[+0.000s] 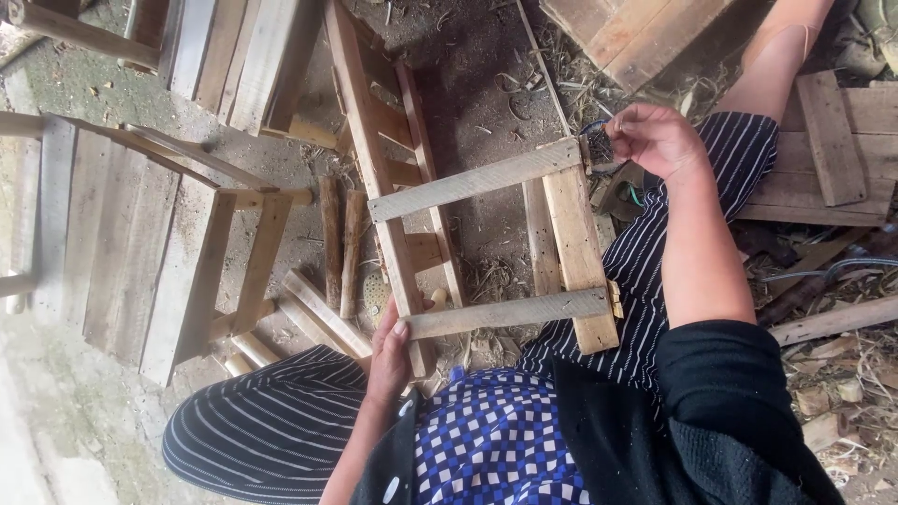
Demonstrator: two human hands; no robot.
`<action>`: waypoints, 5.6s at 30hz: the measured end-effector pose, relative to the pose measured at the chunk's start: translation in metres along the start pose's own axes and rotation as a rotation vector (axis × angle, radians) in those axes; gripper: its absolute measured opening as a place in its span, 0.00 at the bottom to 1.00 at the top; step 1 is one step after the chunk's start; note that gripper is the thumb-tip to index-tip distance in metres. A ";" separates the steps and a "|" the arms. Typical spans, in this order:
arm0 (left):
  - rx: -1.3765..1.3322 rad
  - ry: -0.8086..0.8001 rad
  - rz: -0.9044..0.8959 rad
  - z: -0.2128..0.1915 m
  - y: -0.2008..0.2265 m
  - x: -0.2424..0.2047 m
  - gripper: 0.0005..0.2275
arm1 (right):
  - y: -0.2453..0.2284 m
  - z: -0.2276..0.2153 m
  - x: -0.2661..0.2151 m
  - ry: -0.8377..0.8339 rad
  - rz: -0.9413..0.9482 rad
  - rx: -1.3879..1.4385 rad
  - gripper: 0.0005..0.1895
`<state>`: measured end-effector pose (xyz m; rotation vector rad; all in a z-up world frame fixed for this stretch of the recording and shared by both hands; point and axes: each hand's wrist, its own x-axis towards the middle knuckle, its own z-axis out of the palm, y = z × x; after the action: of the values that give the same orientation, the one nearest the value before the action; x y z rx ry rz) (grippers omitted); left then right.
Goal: The person sits on the ground assembling a small wooden stool frame. They position a wooden slat across the frame, hammer nails into the joints with a claw hammer, press the slats into place by hand, and reposition the frame to work on different sides.
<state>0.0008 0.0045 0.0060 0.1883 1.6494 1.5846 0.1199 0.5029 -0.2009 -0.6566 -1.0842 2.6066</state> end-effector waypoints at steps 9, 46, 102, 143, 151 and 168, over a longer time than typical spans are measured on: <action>-0.002 0.013 -0.010 0.003 0.002 0.002 0.33 | 0.030 -0.016 0.008 0.461 0.237 -0.557 0.05; -0.048 0.009 -0.017 -0.016 -0.023 0.006 0.32 | 0.054 -0.010 0.019 0.063 0.513 -1.723 0.19; 0.011 -0.013 0.110 -0.033 -0.037 0.004 0.30 | -0.038 0.132 -0.141 -0.046 -0.389 -0.196 0.02; 0.054 0.022 0.043 -0.013 -0.013 0.007 0.34 | 0.091 -0.103 0.055 0.595 0.308 -1.517 0.20; 0.058 0.034 0.023 -0.018 -0.014 0.009 0.34 | 0.064 -0.048 0.054 0.573 0.513 -1.496 0.21; 0.023 0.003 0.043 -0.017 -0.016 0.007 0.33 | 0.034 -0.015 0.018 0.503 0.070 -1.446 0.13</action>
<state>-0.0082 -0.0074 -0.0138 0.2345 1.6772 1.5986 0.1099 0.4955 -0.2406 -1.4366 -2.5723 1.1109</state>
